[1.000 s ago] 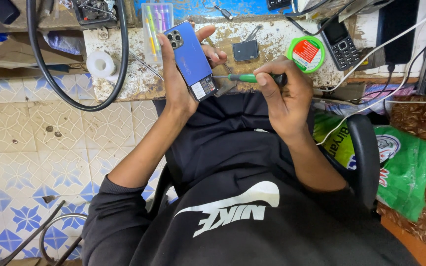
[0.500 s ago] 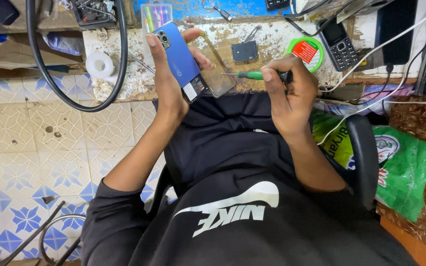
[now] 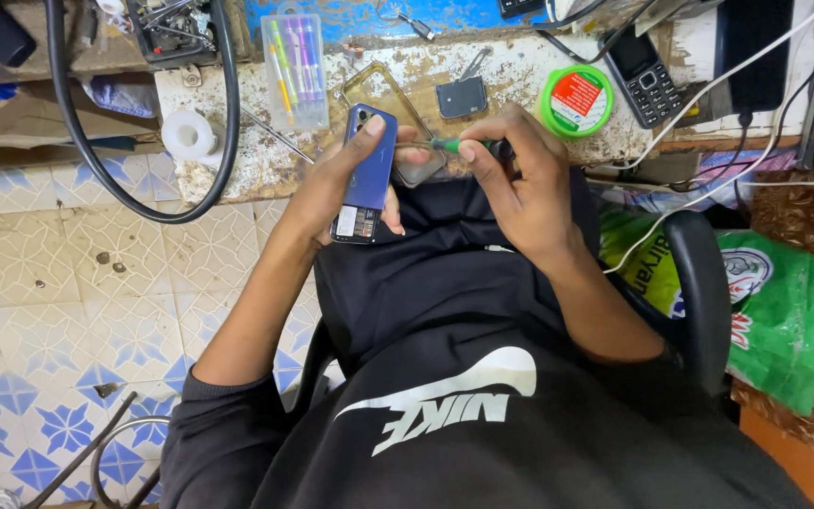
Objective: The person removes the back cover of a blue smartphone using a prying tool and a screwdriver. They carefully pry open the edges, unscrew internal components, and detach the back panel to expose the internal hardware.
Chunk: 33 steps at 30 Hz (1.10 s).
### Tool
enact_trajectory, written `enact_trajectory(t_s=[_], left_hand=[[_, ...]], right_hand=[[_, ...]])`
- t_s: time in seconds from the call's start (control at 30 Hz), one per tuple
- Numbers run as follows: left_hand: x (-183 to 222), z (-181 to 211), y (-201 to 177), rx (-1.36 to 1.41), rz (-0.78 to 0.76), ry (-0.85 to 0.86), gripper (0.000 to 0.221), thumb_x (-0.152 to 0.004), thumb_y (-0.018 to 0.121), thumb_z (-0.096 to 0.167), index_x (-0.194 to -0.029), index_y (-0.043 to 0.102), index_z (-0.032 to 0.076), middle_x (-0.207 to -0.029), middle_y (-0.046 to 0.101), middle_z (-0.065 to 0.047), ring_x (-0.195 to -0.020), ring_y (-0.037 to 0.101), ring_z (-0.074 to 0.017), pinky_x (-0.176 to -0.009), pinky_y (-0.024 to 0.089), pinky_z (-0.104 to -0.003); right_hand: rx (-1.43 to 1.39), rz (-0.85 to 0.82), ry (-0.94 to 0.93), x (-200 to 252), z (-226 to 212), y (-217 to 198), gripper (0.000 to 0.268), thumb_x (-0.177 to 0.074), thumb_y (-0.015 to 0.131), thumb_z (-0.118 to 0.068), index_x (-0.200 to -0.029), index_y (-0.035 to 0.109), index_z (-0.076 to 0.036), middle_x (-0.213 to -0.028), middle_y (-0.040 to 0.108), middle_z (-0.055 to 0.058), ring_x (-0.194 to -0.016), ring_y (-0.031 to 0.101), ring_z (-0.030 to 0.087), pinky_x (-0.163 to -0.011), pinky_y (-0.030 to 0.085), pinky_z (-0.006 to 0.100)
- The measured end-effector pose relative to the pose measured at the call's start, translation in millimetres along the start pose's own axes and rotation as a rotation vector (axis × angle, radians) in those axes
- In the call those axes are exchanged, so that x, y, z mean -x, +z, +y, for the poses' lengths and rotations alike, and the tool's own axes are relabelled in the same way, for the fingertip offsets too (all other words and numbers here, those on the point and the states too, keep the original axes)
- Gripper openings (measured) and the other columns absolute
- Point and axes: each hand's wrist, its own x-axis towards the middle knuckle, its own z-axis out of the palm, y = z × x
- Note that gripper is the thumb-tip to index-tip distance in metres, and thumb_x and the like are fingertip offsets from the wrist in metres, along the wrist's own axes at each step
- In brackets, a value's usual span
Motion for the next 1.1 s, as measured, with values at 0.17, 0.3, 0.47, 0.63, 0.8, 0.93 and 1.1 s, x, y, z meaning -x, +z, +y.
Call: enact_trajectory(t_s=[0.17,0.3,0.47,0.63,0.8,0.93,1.1], left_hand=[[1,-2,-4,0.040,-0.005,0.009,0.071,-0.099,0.059,0.046,-0.135,0.051,-0.014,-0.120,0.068,-0.030,-0.049,0.070,-0.0323,-0.042,0.064,-0.044],[1,-5,-3,0.085,-0.032,0.020,0.069,-0.099,0.058,0.045,-0.133,0.053,-0.015,-0.122,0.068,-0.031,-0.050,0.071,-0.0338,-0.043,0.064,-0.045],[-9,-10,5,0.173,-0.065,0.027,0.069,-0.100,0.058,0.043,-0.133,0.052,-0.016,-0.124,0.067,-0.032,-0.052,0.071,-0.0350,-0.044,0.064,-0.046],[-30,9,27,0.083,-0.086,-0.174,0.083,-0.083,0.059,0.055,-0.136,0.054,-0.009,-0.131,0.068,-0.023,-0.051,0.069,-0.0266,-0.052,0.063,-0.039],[-51,15,40,-0.019,-0.023,-0.147,0.088,-0.076,0.061,0.060,-0.131,0.058,-0.009,-0.130,0.070,-0.025,-0.050,0.071,-0.0277,-0.052,0.062,-0.033],[-54,12,41,-0.084,0.002,-0.112,0.094,-0.075,0.060,0.062,-0.133,0.056,-0.012,-0.126,0.073,-0.023,-0.050,0.072,-0.0280,-0.053,0.065,-0.035],[-44,20,48,-0.135,-0.032,-0.103,0.099,-0.077,0.058,0.064,-0.144,0.049,-0.008,-0.126,0.073,-0.019,-0.052,0.072,-0.0266,-0.062,0.064,-0.033]], right_hand=[[0.022,-0.017,0.006,-1,-2,-2,0.011,-0.110,0.061,-0.007,-0.111,0.068,0.001,-0.085,0.060,0.015,-0.064,0.055,0.031,-0.065,0.045,0.036],[-0.008,-0.019,0.025,-3,-9,-3,0.012,-0.111,0.058,-0.008,-0.111,0.067,0.001,-0.080,0.056,0.013,-0.060,0.051,0.023,-0.063,0.044,0.033],[0.002,-0.015,0.014,-4,-6,-11,0.012,-0.112,0.058,-0.007,-0.112,0.066,0.001,-0.081,0.055,0.013,-0.060,0.050,0.023,-0.062,0.043,0.034],[0.167,0.018,0.130,4,-5,-22,0.019,-0.114,0.057,-0.016,-0.109,0.061,0.001,-0.099,0.062,0.015,-0.091,0.062,0.030,-0.080,0.045,0.038],[0.203,0.066,0.158,3,-1,-31,0.022,-0.115,0.054,-0.021,-0.109,0.062,-0.002,-0.098,0.061,0.012,-0.085,0.056,0.026,-0.075,0.041,0.037],[0.186,0.083,0.160,1,-1,-33,0.021,-0.115,0.054,-0.019,-0.107,0.061,-0.001,-0.096,0.058,0.012,-0.085,0.055,0.026,-0.075,0.040,0.037],[0.204,0.087,0.136,2,6,-32,0.021,-0.115,0.054,-0.017,-0.107,0.061,0.001,-0.097,0.059,0.014,-0.087,0.057,0.028,-0.077,0.042,0.038]])
